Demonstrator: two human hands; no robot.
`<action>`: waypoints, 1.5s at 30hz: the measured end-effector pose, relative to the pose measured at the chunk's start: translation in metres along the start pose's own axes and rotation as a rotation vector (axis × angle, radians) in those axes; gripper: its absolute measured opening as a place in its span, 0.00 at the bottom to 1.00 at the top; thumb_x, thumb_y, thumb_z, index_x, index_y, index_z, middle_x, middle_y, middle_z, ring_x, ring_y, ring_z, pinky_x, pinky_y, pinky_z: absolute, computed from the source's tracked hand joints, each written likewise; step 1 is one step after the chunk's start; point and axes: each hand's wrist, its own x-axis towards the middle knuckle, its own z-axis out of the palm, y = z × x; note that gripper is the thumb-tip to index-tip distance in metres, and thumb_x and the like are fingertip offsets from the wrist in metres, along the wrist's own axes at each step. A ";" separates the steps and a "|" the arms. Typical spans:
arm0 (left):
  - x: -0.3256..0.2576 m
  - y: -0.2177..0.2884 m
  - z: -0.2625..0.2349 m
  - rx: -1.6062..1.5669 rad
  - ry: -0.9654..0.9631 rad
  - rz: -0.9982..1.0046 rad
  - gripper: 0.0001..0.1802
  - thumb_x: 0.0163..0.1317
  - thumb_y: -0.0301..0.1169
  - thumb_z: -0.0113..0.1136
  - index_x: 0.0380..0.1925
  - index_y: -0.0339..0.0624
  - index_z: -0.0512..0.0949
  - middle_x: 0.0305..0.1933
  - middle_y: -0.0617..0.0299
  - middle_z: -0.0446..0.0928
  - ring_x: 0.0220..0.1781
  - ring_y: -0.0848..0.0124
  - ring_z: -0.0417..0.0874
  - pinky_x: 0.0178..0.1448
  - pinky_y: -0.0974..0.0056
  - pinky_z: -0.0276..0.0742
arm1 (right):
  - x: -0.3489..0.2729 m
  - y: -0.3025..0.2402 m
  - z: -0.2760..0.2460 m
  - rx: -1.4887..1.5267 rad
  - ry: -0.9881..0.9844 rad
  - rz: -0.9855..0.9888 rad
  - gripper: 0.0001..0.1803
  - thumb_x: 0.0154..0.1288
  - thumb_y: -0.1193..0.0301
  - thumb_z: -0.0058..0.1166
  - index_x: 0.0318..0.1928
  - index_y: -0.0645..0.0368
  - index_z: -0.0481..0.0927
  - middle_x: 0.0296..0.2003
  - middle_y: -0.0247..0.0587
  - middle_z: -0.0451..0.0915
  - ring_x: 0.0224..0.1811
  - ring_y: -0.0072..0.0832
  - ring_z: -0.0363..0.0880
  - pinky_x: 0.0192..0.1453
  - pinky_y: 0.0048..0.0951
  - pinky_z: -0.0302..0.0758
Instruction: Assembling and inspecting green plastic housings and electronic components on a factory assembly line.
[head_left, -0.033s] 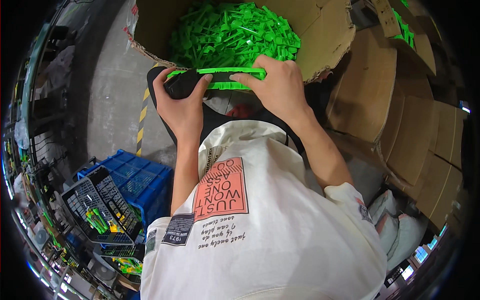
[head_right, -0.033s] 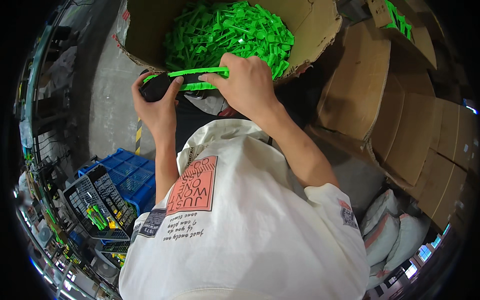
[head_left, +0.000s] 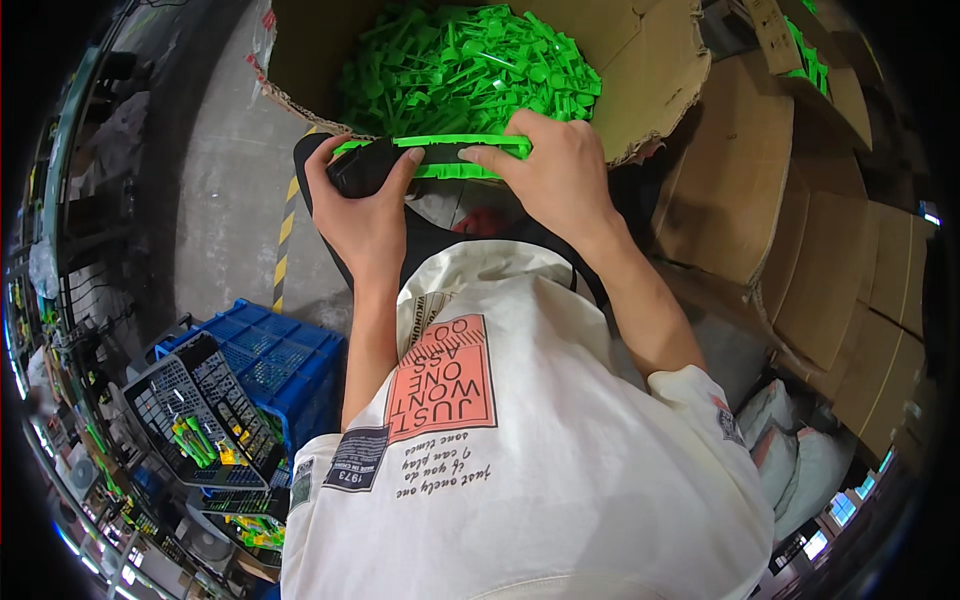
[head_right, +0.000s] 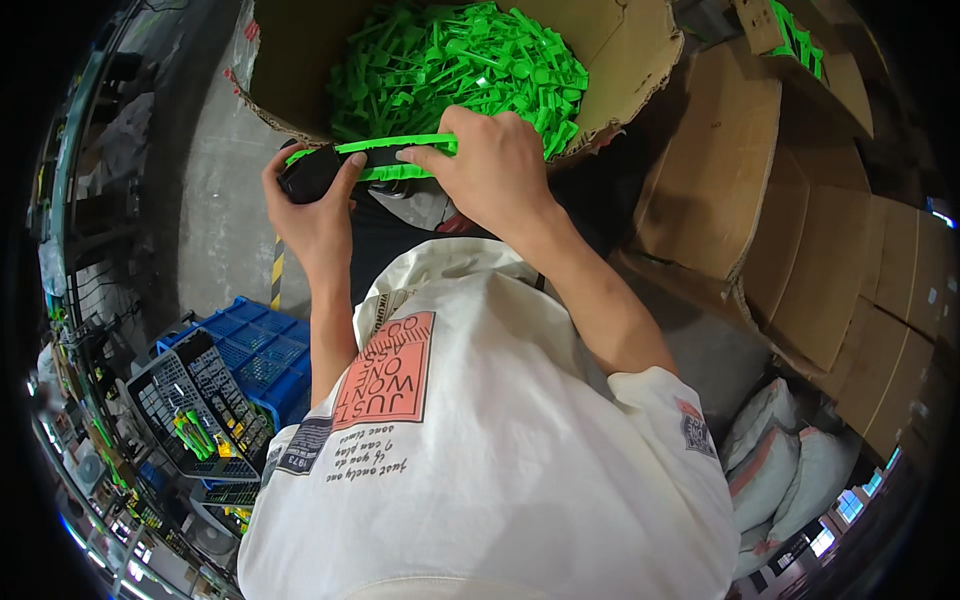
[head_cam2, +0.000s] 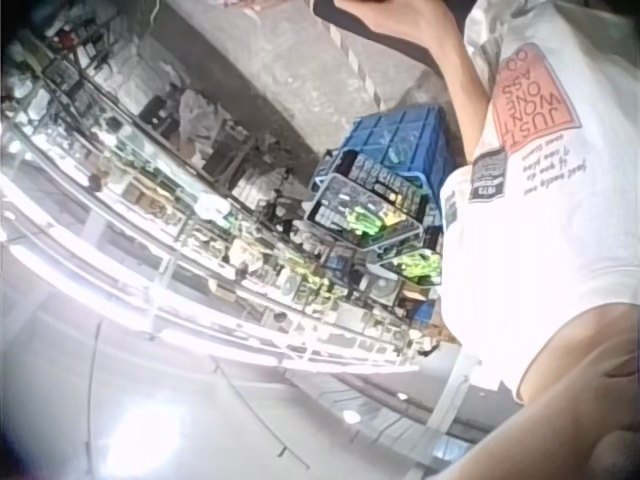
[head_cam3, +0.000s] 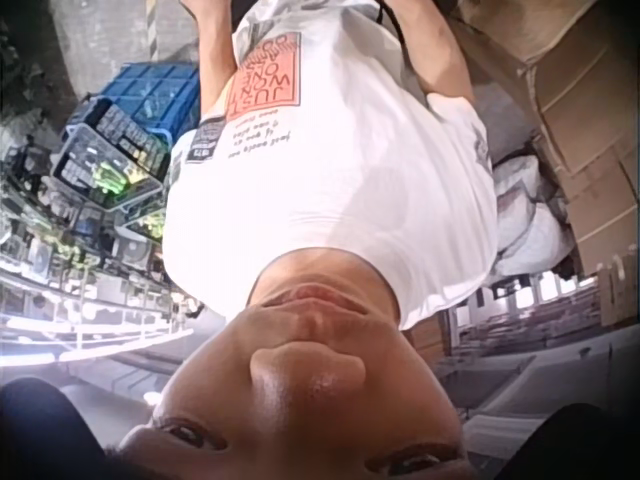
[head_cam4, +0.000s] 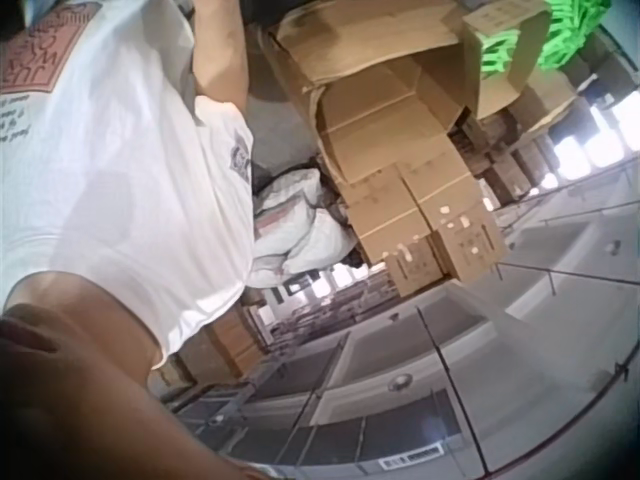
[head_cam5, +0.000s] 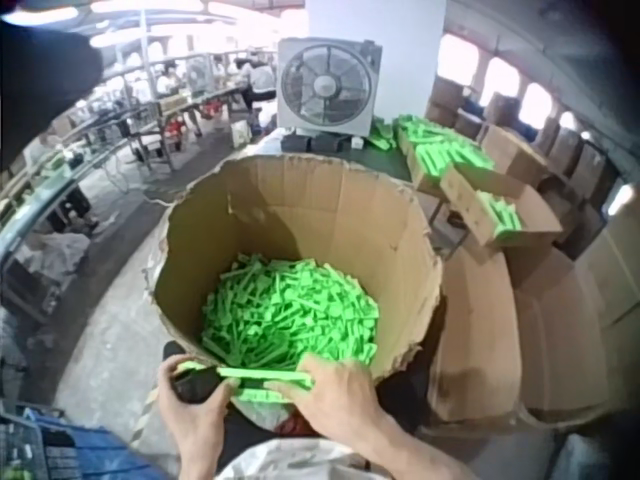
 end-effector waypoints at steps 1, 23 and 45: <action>0.000 0.002 0.000 -0.015 -0.001 -0.021 0.30 0.44 0.29 0.78 0.47 0.37 0.73 0.41 0.59 0.78 0.41 0.70 0.80 0.48 0.67 0.75 | 0.000 0.001 0.000 0.001 0.001 0.001 0.24 0.50 0.54 0.71 0.25 0.64 0.79 0.12 0.49 0.73 0.15 0.43 0.73 0.23 0.37 0.69; 0.009 -0.011 0.002 0.126 0.005 0.103 0.29 0.46 0.30 0.78 0.46 0.38 0.72 0.30 0.63 0.78 0.21 0.80 0.75 0.21 0.75 0.70 | 0.006 -0.003 0.011 0.432 -0.108 -0.057 0.09 0.59 0.77 0.61 0.42 0.60 0.84 0.24 0.41 0.82 0.20 0.19 0.73 0.26 0.24 0.70; -0.009 0.059 -0.037 -0.092 -0.095 -0.143 0.27 0.49 0.28 0.75 0.50 0.36 0.77 0.30 0.64 0.79 0.22 0.82 0.75 0.21 0.77 0.68 | 0.000 -0.021 -0.042 1.005 -0.340 0.215 0.23 0.66 0.65 0.35 0.47 0.68 0.80 0.21 0.35 0.77 0.11 0.12 0.59 0.14 0.18 0.56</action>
